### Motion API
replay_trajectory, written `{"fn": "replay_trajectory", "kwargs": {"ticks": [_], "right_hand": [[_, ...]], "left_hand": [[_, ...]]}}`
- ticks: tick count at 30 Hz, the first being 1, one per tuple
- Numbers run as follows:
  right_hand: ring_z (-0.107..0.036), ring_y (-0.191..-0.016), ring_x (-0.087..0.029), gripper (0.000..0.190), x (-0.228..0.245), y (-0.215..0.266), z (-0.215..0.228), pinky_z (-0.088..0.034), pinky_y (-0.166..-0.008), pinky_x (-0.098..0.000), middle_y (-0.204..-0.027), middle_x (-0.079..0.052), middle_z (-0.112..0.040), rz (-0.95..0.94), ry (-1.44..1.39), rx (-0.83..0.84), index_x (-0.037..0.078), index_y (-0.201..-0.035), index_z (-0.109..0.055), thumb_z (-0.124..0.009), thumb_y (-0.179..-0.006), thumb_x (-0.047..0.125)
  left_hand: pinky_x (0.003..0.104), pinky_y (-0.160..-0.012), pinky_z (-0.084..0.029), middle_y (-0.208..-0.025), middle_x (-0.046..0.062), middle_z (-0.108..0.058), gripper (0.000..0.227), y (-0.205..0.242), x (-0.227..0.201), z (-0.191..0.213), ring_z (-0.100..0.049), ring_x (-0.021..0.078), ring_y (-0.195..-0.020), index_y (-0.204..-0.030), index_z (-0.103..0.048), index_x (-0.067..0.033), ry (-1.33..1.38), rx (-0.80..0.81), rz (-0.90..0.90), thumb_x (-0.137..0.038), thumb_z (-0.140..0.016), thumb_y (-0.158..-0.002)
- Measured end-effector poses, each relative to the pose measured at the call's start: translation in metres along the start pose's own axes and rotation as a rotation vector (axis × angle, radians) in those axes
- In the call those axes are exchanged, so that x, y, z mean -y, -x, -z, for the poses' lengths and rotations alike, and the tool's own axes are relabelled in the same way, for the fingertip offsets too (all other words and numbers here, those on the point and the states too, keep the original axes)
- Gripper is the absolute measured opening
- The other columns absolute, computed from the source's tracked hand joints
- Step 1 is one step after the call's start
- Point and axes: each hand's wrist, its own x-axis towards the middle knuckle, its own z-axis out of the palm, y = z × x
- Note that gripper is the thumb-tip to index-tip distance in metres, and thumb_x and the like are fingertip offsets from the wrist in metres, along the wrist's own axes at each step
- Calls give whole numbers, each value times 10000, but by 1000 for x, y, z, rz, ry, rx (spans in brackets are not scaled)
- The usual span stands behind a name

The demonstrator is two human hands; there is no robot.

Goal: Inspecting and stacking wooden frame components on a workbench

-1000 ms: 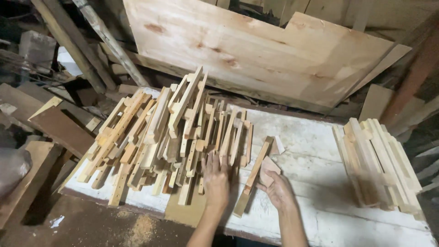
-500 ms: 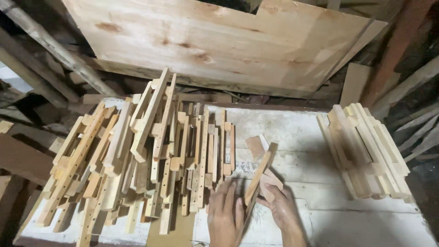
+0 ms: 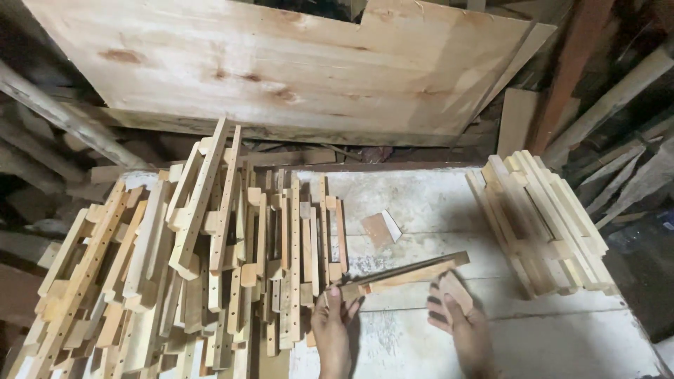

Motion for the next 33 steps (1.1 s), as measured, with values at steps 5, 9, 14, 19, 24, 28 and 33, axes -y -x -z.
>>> {"fn": "replay_trajectory", "kwargs": {"ticks": [5,9,14,19,24,28,33], "right_hand": [[-502,-1325,-391,488,26,-7,23,-375,-1098,-476,-1455,-195,-547,745,835,-264,83,-1498,-488,-400,-1027,175],[-602,-762,-239,464,-12,-20,-28,-507,-709,-374,-866,-76,-666,1208,892,-356,157,-1305,-733,-541,-955,-81],[-453,-1488,-214,949,-17,25,-73,-289,-1289,-445,-1586,-33,-492,1313,1317,203,183,-1543,-429,-395,-730,-305],[-298,-1487,-318,875,-2,-58,-16,-245,-1252,-515,-1552,-129,-348,751,1684,144,73,-1533,-289,-433,-749,-288],[-284,-1547,-267,987,-18,2,-52,-98,-1308,-450,-1635,-115,-359,782,1216,123,120,-1586,-304,-247,-731,-370],[-230,-1542,-219,781,-34,-101,-51,-144,-1290,-417,-1661,-54,-249,647,1519,363,146,-1595,-227,-276,-816,148],[-557,-1363,-334,982,-13,-67,-9,-343,-1240,-463,-1448,-182,-612,1305,1277,-95,50,-1463,-554,-459,-538,-262]], "left_hand": [[280,-430,-425,-750,125,-735,332,-16,5,5,-613,193,-557,-1048,-773,-6,-475,-31,-125,-274,-578,-1029],[334,-727,-657,-648,60,-639,336,-19,12,6,-678,180,-644,-783,-665,-77,-586,-32,-261,-281,-573,-1033],[328,-731,-640,-851,171,-805,369,-8,0,-11,-764,235,-753,-1061,-756,13,-620,-197,-165,-316,-608,-983],[331,-760,-664,-887,187,-798,401,-9,6,-1,-791,260,-782,-1178,-718,4,-624,-196,-183,-318,-623,-959],[322,-648,-575,-799,111,-778,488,-14,10,4,-706,207,-679,-1174,-730,-54,-842,-195,-252,-456,-605,-928],[330,-739,-645,-815,142,-741,326,-26,16,12,-781,246,-772,-1019,-739,-7,-609,-182,-238,-314,-652,-957],[335,-752,-621,-810,134,-768,246,-12,-4,0,-732,229,-727,-1116,-739,-31,-563,-181,-26,-233,-631,-1025]]}}
